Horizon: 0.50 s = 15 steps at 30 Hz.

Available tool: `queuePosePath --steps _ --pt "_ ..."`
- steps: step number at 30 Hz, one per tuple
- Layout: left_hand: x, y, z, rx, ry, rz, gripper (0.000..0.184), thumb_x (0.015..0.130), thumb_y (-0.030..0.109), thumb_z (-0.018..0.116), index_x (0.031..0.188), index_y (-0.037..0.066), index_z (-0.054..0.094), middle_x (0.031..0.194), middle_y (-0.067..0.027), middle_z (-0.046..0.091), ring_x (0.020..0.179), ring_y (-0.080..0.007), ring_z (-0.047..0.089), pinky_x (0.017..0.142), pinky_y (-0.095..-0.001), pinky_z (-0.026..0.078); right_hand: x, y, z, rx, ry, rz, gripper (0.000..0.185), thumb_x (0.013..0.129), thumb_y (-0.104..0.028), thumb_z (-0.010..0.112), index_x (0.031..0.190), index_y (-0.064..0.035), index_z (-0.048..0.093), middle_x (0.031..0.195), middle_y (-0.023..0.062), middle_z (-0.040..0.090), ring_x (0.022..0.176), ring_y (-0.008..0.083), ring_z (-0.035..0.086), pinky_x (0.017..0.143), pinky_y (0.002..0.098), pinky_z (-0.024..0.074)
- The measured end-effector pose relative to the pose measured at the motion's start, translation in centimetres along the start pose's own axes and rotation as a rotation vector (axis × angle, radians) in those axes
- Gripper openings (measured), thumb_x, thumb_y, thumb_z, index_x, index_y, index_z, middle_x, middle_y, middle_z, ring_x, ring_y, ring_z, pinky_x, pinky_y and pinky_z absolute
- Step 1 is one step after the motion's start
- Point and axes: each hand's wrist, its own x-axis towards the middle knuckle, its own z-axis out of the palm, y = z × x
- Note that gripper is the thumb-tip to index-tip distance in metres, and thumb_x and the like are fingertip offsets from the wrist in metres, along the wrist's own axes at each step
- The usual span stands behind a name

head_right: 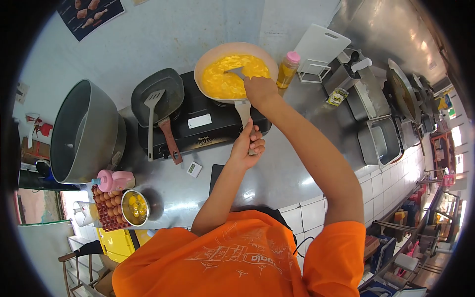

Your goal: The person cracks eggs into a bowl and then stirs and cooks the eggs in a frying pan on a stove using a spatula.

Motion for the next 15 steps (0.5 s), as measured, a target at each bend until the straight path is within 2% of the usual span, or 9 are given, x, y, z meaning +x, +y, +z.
queuePosePath --steps 3,8,11,15 --pt "0.0 0.0 -0.1 0.000 0.004 0.001 0.030 0.097 0.043 0.055 0.086 0.015 0.049 0.057 0.0067 0.038 0.043 -0.0049 0.032 0.041 -0.0211 0.027 -2.2 -0.1 -2.7 -0.041 -0.106 -0.036 0.019 0.087 -0.010 0.055 0.103 -0.0044 0.064 0.090 0.0129 0.071 0.084 0.0284 0.071 0.069 0.0402 0.0565" --pt "0.2 0.0 -0.5 -0.002 -0.030 -0.010 0.032 0.097 0.043 0.055 0.087 0.014 0.047 0.058 0.0056 0.037 0.045 -0.0062 0.031 0.044 -0.0232 0.026 -4.0 2.1 -8.0 -0.010 -0.259 -0.038 0.026 0.087 -0.012 0.056 0.112 -0.0109 0.064 0.097 0.0146 0.069 0.094 0.0315 0.067 0.076 0.0441 0.0546" --pt "0.0 0.1 -0.2 0.001 -0.014 -0.009 0.032 0.097 0.043 0.055 0.087 0.014 0.046 0.058 0.0058 0.036 0.045 -0.0062 0.032 0.044 -0.0236 0.027 -4.5 3.6 -10.4 0.068 -0.288 -0.106 0.027 0.086 -0.012 0.057 0.111 -0.0115 0.065 0.096 0.0153 0.069 0.097 0.0320 0.066 0.078 0.0453 0.0536" --pt "-0.1 0.0 -0.1 -0.003 -0.012 -0.010 0.032 0.097 0.043 0.055 0.087 0.014 0.047 0.057 0.0058 0.036 0.045 -0.0062 0.032 0.043 -0.0237 0.027 -5.6 0.7 -10.5 0.086 -0.290 -0.157 0.025 0.084 -0.011 0.058 0.108 -0.0100 0.066 0.094 0.0157 0.069 0.093 0.0323 0.067 0.077 0.0444 0.0543"
